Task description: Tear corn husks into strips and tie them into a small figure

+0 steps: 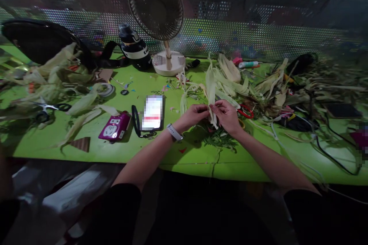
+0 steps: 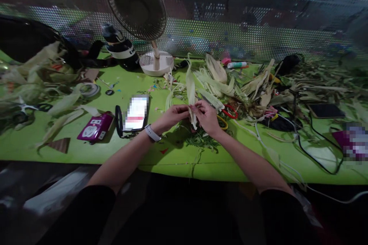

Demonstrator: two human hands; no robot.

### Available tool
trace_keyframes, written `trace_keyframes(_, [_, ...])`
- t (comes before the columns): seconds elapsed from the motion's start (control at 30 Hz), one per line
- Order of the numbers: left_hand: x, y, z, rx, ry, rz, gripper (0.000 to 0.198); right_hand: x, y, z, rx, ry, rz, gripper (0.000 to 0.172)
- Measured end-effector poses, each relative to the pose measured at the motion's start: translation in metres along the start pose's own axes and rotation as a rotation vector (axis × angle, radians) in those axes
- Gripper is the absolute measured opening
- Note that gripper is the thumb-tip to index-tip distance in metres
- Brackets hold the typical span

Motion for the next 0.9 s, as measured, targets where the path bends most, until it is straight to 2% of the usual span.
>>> trace_keyframes(0.23, [-0.002,0.002,0.0,-0.006,0.042,0.043,0.053,-0.002,-0.001,-0.001,-0.014,0.05,0.048,0.052])
trace_keyframes(0.43, [-0.002,0.002,0.0,0.012,0.072,0.027,0.054,-0.007,-0.009,-0.001,-0.163,0.115,0.238,0.047])
trace_keyframes(0.7, [-0.003,0.005,0.001,0.081,-0.047,-0.086,0.042,-0.01,-0.002,-0.004,-0.223,0.201,0.336,0.039])
trace_keyframes(0.9, [-0.004,-0.002,-0.002,0.135,-0.076,-0.13,0.035,-0.01,0.001,-0.006,-0.319,0.319,0.342,0.038])
Point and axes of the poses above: each hand's wrist, its own z-axis away from the middle knuckle, its own x-axis out of the palm, y = z × x, the point moved 2 cm from there along -z, towards the middle knuckle, and after that the axes turned 11 degrees about z, right-handed, at the moved point
